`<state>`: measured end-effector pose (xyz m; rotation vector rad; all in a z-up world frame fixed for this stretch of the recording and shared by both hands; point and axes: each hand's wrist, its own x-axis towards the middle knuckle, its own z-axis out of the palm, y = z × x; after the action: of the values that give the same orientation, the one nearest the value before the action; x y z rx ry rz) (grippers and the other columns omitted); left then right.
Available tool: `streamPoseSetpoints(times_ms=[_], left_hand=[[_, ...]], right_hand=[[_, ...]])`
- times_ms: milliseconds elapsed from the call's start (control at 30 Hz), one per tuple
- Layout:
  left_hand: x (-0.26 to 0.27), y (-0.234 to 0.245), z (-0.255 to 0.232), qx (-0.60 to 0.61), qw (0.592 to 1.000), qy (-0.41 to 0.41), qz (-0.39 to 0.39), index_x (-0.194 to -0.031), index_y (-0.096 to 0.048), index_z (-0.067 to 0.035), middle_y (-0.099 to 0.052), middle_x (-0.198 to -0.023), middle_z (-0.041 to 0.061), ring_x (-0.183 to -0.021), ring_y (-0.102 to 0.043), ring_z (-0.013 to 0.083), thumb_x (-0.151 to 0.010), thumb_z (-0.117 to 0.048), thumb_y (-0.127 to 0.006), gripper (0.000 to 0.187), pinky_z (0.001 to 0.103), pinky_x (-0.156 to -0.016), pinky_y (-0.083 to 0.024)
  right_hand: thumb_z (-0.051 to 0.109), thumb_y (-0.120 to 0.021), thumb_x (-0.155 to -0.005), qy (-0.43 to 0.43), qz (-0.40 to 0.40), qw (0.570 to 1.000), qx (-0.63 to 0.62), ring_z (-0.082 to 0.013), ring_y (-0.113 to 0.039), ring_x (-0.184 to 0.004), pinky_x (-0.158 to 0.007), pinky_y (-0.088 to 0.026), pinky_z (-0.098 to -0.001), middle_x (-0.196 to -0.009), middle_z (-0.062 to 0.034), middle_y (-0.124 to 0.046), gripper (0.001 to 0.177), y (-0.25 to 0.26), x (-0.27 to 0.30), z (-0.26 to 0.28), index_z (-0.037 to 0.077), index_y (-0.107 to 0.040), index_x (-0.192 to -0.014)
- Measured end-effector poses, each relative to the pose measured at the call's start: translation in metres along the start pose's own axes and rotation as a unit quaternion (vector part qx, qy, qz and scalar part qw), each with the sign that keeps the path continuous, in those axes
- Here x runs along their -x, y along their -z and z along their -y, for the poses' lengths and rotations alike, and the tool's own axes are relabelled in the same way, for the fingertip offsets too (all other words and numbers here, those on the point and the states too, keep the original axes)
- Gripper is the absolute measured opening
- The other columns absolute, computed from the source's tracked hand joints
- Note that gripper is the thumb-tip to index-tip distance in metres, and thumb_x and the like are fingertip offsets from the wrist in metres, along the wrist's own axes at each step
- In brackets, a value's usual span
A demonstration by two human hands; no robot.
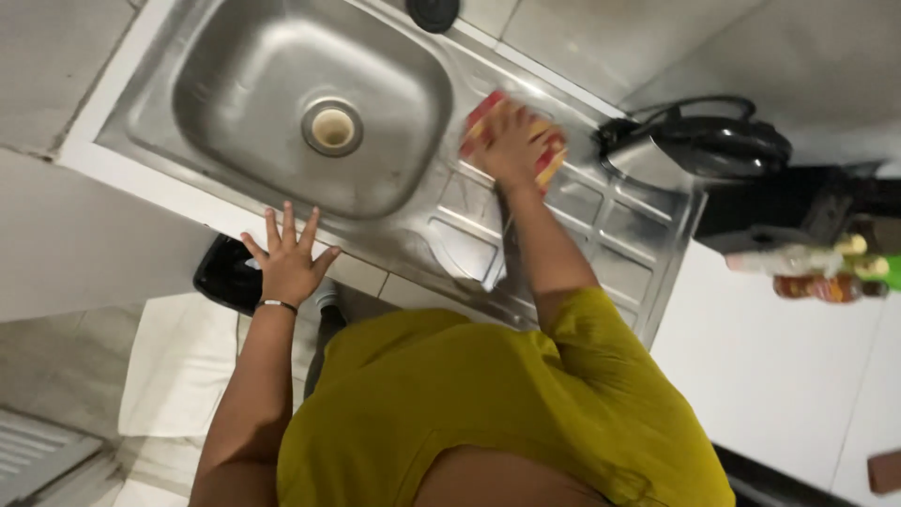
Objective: Wiping a kitchen sink and countertop area with a cleaning cloth.
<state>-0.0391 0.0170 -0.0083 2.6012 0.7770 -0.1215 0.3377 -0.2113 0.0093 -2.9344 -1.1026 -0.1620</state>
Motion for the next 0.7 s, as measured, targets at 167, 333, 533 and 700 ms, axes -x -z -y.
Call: streamPoseSetpoints(times_ms=[167,333,533,700], left_hand=[[-0.005,-0.016,0.013,0.006,0.997,0.032,0.073,-0.165,-0.008,-0.049,0.006,-0.175,0.002,-0.159,0.015,0.0311,-0.094,-0.081,-0.037,0.083,0.072,-0.118,0.017],[-0.006,-0.003,0.008,0.019,0.994,0.044,0.102,-0.165,-0.011,-0.046,0.006,-0.176,0.003,-0.16,0.014,0.0318,-0.094,-0.076,-0.04,0.082,0.071,-0.119,0.015],[-0.009,0.006,0.011,0.01,0.99,0.033,0.135,-0.166,-0.007,-0.046,0.007,-0.176,0.005,-0.159,0.014,0.0336,-0.094,-0.074,-0.043,0.085,0.071,-0.117,0.017],[-0.009,0.012,0.008,0.026,0.989,0.036,0.142,-0.167,-0.01,-0.041,0.007,-0.176,0.007,-0.159,0.016,0.0337,-0.094,-0.072,-0.045,0.087,0.069,-0.117,0.019]], right_hand=[[0.07,-0.029,-0.095,-0.182,0.178,0.967,0.017,-0.05,-0.013,-0.153,-0.105,-0.003,-0.0912,-0.17,-0.014,-0.024,0.087,0.033,-0.061,0.027,0.019,-0.024,-0.165],[0.083,-0.029,-0.092,-0.074,0.165,0.981,-0.066,-0.0405,-0.008,-0.16,-0.118,-0.002,-0.0798,-0.175,-0.0071,-0.013,0.088,0.016,-0.025,0.031,0.037,-0.017,-0.166],[0.072,-0.039,-0.1,-0.11,0.063,0.991,-0.053,-0.0311,-0.035,-0.142,-0.111,-0.027,-0.0608,-0.147,-0.006,-0.046,0.058,0.021,0.134,-0.069,0.03,-0.047,-0.14],[0.047,-0.062,-0.106,-0.131,-0.194,0.972,0.025,-0.0395,-0.056,-0.134,-0.116,-0.036,-0.0495,-0.137,-0.0228,-0.067,0.05,-0.012,0.245,-0.2,0.006,-0.071,-0.134]])
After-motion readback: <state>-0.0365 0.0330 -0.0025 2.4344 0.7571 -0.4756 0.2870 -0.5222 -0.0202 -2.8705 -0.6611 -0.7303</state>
